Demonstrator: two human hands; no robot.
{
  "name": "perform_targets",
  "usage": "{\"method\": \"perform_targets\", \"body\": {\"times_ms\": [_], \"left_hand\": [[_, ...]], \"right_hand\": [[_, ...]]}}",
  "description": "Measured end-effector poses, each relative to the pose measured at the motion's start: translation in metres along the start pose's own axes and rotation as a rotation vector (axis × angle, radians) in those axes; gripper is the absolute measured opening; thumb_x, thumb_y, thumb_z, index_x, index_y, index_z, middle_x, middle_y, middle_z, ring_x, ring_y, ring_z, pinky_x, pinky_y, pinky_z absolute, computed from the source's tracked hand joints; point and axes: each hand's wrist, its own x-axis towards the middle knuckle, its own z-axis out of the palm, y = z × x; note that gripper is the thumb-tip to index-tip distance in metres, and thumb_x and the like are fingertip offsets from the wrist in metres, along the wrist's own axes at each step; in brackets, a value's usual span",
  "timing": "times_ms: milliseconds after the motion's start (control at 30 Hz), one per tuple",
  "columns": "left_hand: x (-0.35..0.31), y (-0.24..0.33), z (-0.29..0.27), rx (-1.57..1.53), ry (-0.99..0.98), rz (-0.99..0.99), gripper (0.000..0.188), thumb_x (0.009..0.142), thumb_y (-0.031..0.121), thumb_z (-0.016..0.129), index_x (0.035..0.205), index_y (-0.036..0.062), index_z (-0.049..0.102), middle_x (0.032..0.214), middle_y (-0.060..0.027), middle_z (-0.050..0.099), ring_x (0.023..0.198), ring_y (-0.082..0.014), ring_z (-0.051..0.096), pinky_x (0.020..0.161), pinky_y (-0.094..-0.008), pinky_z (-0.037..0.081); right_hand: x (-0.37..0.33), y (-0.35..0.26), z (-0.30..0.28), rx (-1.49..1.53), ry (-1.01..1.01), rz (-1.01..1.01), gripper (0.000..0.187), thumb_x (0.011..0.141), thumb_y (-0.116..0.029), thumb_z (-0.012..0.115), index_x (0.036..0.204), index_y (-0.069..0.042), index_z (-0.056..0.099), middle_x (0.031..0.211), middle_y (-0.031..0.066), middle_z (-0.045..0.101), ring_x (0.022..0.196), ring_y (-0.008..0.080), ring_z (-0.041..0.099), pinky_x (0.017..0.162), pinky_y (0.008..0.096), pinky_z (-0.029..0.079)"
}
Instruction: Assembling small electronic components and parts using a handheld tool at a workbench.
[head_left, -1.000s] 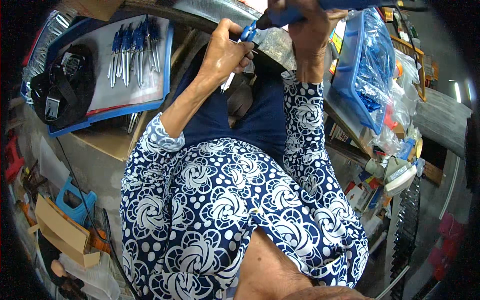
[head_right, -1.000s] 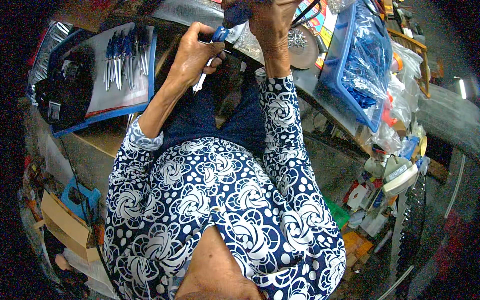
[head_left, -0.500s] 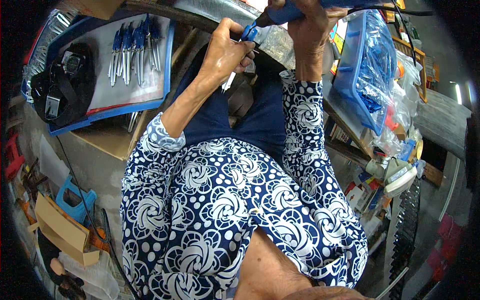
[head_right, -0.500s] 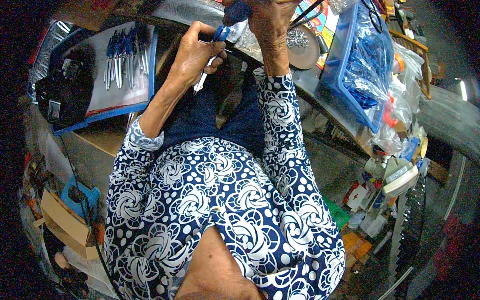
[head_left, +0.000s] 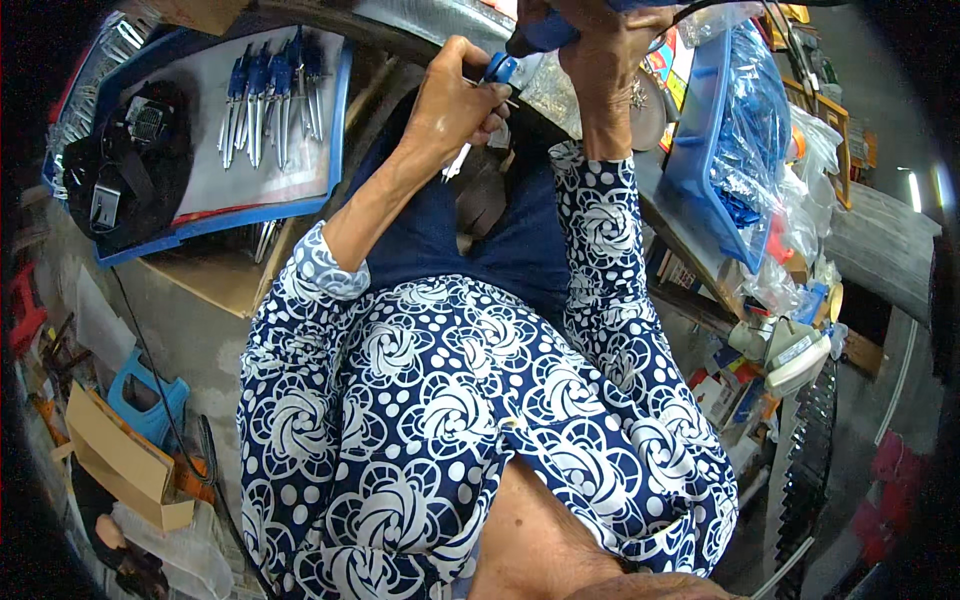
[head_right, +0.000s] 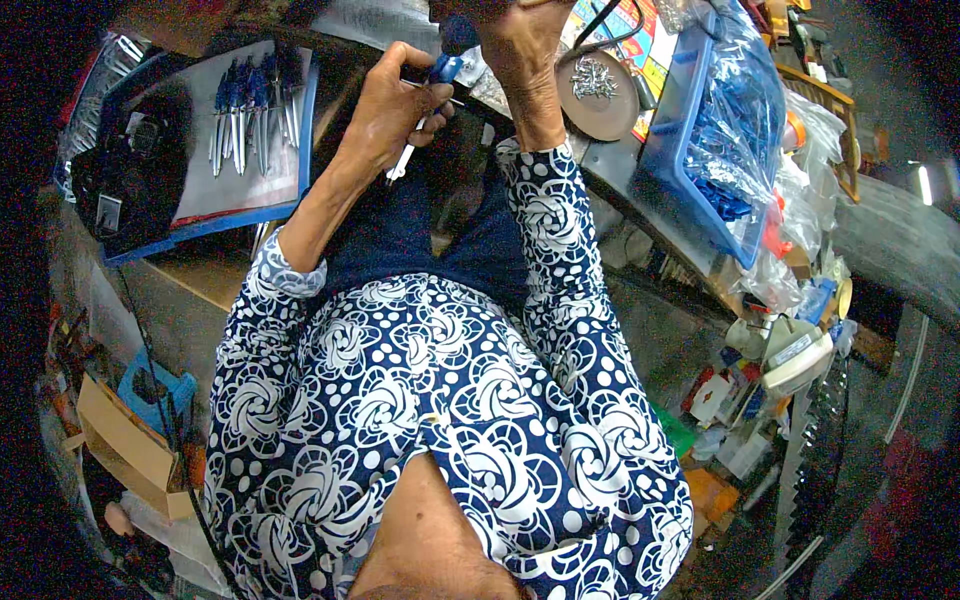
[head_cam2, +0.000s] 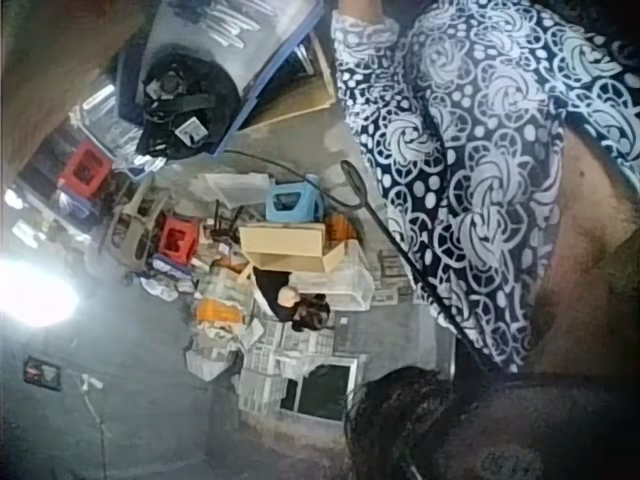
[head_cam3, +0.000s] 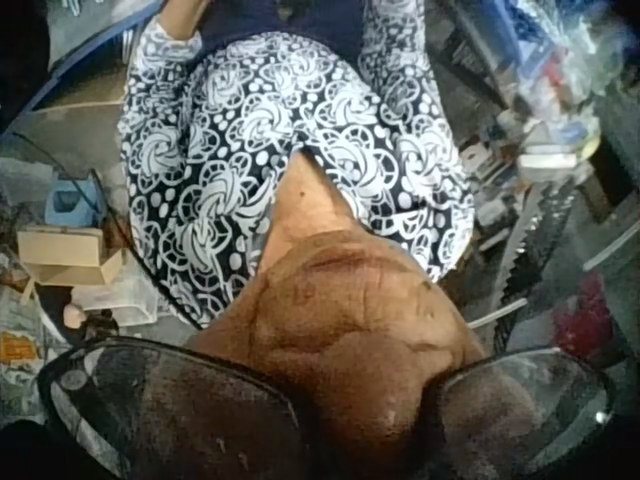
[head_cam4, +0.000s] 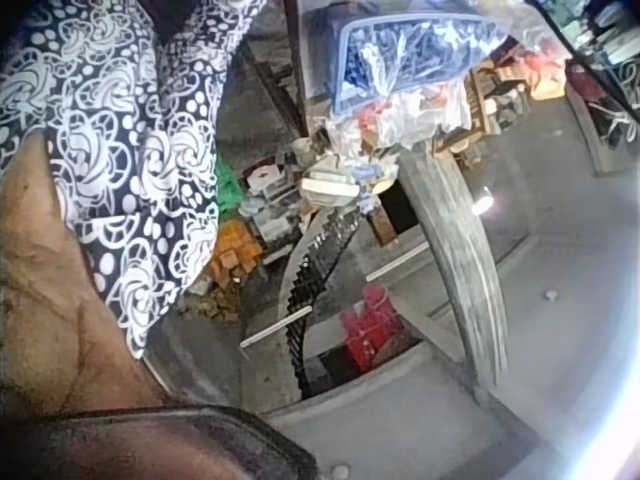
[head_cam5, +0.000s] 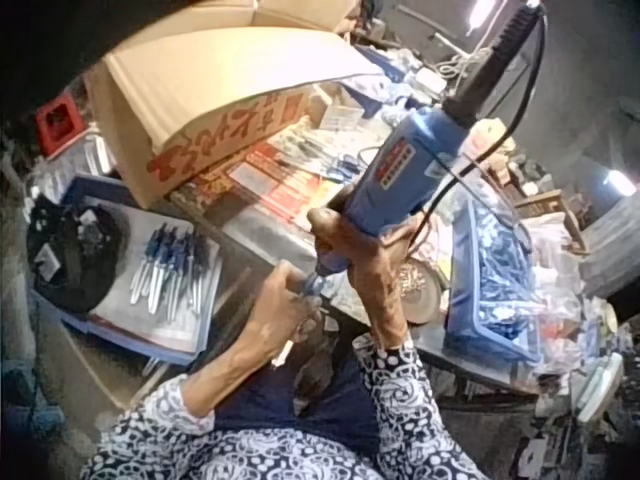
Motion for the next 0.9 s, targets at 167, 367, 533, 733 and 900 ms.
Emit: {"method": "perform_targets", "body": {"times_ms": [167, 367, 533, 733, 900], "left_hand": [[-0.002, -0.001, -0.003, 0.003, 0.036, -0.004, 0.029, 0.078, 0.004, 0.057, 0.099, 0.0041, 0.037, 0.065, -0.0105, 0.055, 0.047, -0.0092, 0.048, 0.034, -0.0184, 0.031], [-0.018, -0.001, -0.03, -0.029, 0.006, 0.078, 0.03, 0.078, 0.014, 0.058, 0.098, 0.0027, 0.039, 0.064, -0.01, 0.055, 0.046, -0.0084, 0.047, 0.034, -0.0179, 0.031], [-0.052, 0.021, -0.078, -0.012, 0.191, 0.029, 0.024, 0.083, 0.024, 0.055, 0.091, 0.0033, 0.047, 0.056, -0.0058, 0.053, 0.038, -0.0067, 0.042, 0.031, -0.0181, 0.026], [-0.085, 0.041, -0.155, -0.051, 0.487, 0.009, 0.017, 0.08, 0.022, 0.057, 0.083, 0.006, 0.055, 0.055, -0.0018, 0.05, 0.036, -0.0043, 0.04, 0.03, -0.0148, 0.024], [-0.077, 0.034, -0.231, 0.372, 0.725, 0.221, 0.028, 0.076, 0.025, 0.055, 0.079, -0.0023, 0.06, 0.057, -0.0089, 0.053, 0.044, -0.0147, 0.051, 0.039, -0.027, 0.038]], "right_hand": [[-0.002, -0.006, 0.004, -0.022, -0.03, 0.036, 0.019, 0.062, -0.007, 0.07, 0.075, 0.001, 0.057, 0.058, 0.0073, 0.056, 0.045, 0.0149, 0.052, 0.041, 0.0256, 0.045], [-0.011, 0.005, -0.012, -0.557, -0.111, -0.542, 0.02, 0.075, -0.011, 0.054, 0.086, 0.005, 0.059, 0.079, 0.0147, 0.058, 0.063, 0.0212, 0.055, 0.063, 0.0321, 0.046], [-0.029, -0.006, -0.006, -0.246, 0.041, -0.257, 0.025, 0.072, -0.003, 0.051, 0.097, -0.009, 0.052, 0.083, 0.0127, 0.052, 0.07, 0.0197, 0.048, 0.066, 0.0329, 0.04], [-0.028, -0.046, 0.003, 0.361, -0.098, 0.009, 0.025, 0.073, -0.015, 0.051, 0.097, -0.006, 0.048, 0.076, 0.0112, 0.049, 0.066, 0.0182, 0.044, 0.07, 0.0349, 0.035], [-0.029, -0.05, 0.002, 0.392, -0.142, -0.022, 0.024, 0.076, -0.014, 0.05, 0.098, -0.007, 0.048, 0.077, 0.0109, 0.05, 0.066, 0.0175, 0.045, 0.069, 0.0356, 0.035]]}}
